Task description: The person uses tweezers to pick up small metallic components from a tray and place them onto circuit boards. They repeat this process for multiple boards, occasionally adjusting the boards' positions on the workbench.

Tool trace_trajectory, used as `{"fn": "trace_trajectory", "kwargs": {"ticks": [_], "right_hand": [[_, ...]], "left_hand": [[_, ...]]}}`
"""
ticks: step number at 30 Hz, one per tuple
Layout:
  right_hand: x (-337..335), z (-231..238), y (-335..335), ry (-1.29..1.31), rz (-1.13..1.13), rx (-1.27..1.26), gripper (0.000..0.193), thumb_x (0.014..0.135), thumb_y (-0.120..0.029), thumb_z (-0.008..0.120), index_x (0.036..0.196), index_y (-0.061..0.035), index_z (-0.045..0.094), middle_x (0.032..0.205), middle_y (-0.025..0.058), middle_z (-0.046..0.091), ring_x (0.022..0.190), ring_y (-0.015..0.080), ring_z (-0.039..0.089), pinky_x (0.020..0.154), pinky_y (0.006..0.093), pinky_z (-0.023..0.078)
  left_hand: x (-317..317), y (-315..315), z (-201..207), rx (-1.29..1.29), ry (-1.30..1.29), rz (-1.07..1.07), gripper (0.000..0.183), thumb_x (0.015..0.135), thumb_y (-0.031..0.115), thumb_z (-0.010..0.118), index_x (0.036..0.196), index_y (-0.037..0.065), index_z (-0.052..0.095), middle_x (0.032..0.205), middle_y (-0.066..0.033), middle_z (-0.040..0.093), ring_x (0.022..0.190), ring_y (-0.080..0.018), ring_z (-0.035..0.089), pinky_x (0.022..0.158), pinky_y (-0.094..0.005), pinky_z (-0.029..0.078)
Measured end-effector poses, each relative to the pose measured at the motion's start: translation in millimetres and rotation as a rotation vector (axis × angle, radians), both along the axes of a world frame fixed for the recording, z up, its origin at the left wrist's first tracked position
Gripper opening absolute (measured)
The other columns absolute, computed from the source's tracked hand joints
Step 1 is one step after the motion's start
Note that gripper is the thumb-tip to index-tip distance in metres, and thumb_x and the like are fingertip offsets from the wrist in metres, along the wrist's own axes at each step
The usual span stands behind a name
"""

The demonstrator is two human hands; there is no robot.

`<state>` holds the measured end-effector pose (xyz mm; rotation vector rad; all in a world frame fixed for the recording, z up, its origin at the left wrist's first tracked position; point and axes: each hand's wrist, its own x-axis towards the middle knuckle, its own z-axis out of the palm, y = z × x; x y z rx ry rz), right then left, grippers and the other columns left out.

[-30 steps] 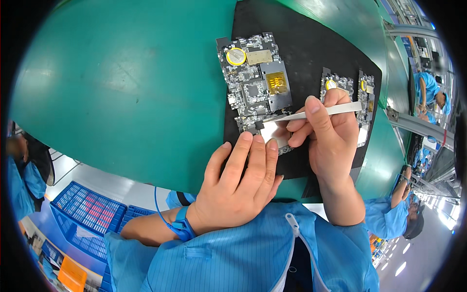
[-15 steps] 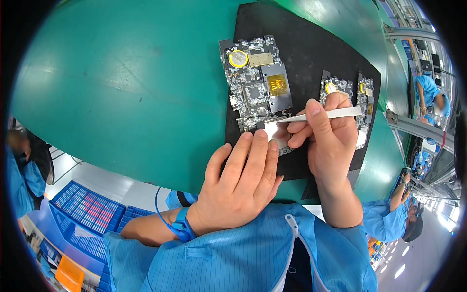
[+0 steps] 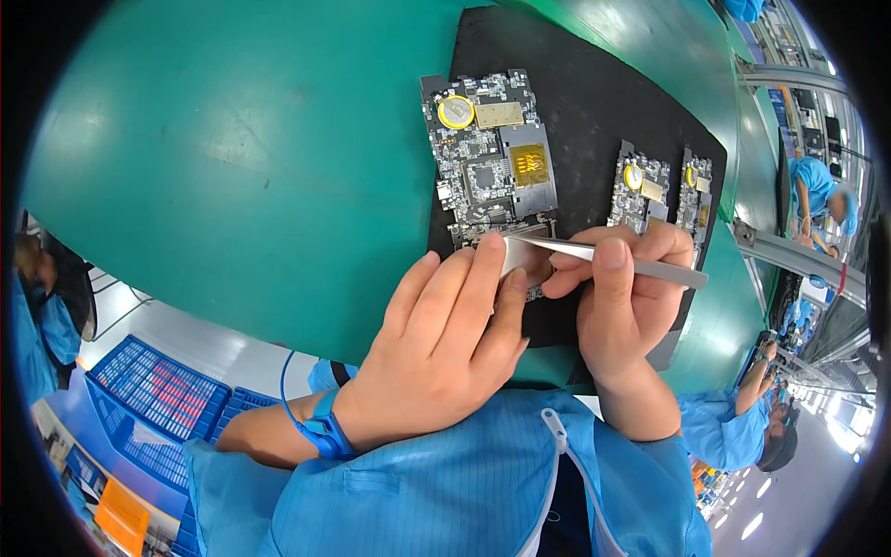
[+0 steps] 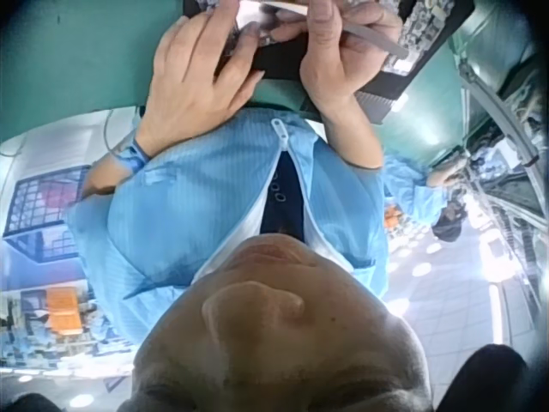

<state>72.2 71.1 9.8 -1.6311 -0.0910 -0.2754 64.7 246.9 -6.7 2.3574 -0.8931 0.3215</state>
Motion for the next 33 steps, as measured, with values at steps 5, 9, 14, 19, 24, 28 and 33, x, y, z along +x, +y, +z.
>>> {"fn": "trace_trajectory", "kwargs": {"ticks": [5,9,14,19,24,28,33], "right_hand": [[-2,2,2,-0.082,0.079,-0.125,0.025,0.091,0.003,0.054,0.095,-0.0014,0.030,0.083,0.0215,0.063,0.063,0.0148,0.066,0.058,0.0237,0.054],[-2,1,1,-0.129,0.098,-0.211,0.024,0.089,0.004,0.057,0.093,-0.0002,0.033,0.083,0.0210,0.064,0.064,0.0149,0.066,0.057,0.0236,0.054],[1,0,4,-0.146,0.098,-0.247,0.020,0.088,0.005,0.058,0.085,-0.0006,0.038,0.079,0.0190,0.064,0.062,0.0139,0.064,0.057,0.0249,0.054],[-3,3,8,-0.142,0.093,-0.258,0.021,0.087,0.004,0.059,0.079,-0.0013,0.041,0.078,0.0175,0.064,0.060,0.0130,0.063,0.055,0.0245,0.052],[-6,4,6,-0.132,0.087,-0.271,0.021,0.088,0.005,0.057,0.085,-0.0017,0.037,0.079,0.0180,0.063,0.058,0.0119,0.062,0.053,0.0220,0.052],[-7,5,1,-0.116,0.021,-0.149,0.024,0.089,0.005,0.053,0.094,-0.0029,0.031,0.078,0.0182,0.062,0.055,0.0109,0.061,0.051,0.0204,0.051],[-10,32,-4,-0.043,-0.184,0.146,0.022,0.093,-0.007,0.052,0.096,-0.0064,0.030,0.070,0.0119,0.060,0.045,0.0090,0.051,0.043,0.0201,0.046]], "left_hand": [[-1,6,4,0.068,-0.015,-0.035,0.043,0.076,0.027,0.067,0.112,0.004,0.065,0.121,-0.0201,0.055,0.116,-0.0357,0.049,0.093,-0.0493,0.041],[-3,5,2,0.060,-0.025,-0.023,0.041,0.077,0.028,0.065,0.110,0.004,0.066,0.118,-0.0191,0.057,0.115,-0.0345,0.050,0.095,-0.0495,0.040],[-3,5,1,0.070,-0.030,-0.011,0.040,0.079,0.029,0.063,0.110,0.005,0.066,0.116,-0.0182,0.058,0.116,-0.0333,0.051,0.097,-0.0496,0.038],[-4,5,1,0.054,-0.026,-0.006,0.041,0.079,0.029,0.063,0.111,0.004,0.066,0.116,-0.0177,0.058,0.116,-0.0326,0.051,0.099,-0.0503,0.036],[-4,7,2,0.063,-0.032,0.002,0.041,0.080,0.027,0.061,0.112,0.003,0.064,0.115,-0.0156,0.059,0.116,-0.0304,0.051,0.098,-0.0489,0.037],[-5,8,3,0.066,-0.012,-0.013,0.043,0.076,0.028,0.066,0.112,0.004,0.065,0.124,-0.0186,0.054,0.116,-0.0337,0.050,0.098,-0.0507,0.036],[3,6,11,0.009,0.111,-0.058,0.043,0.071,0.021,0.070,0.109,0.004,0.063,0.127,-0.0195,0.050,0.114,-0.0362,0.049,0.097,-0.0485,0.037]]}}
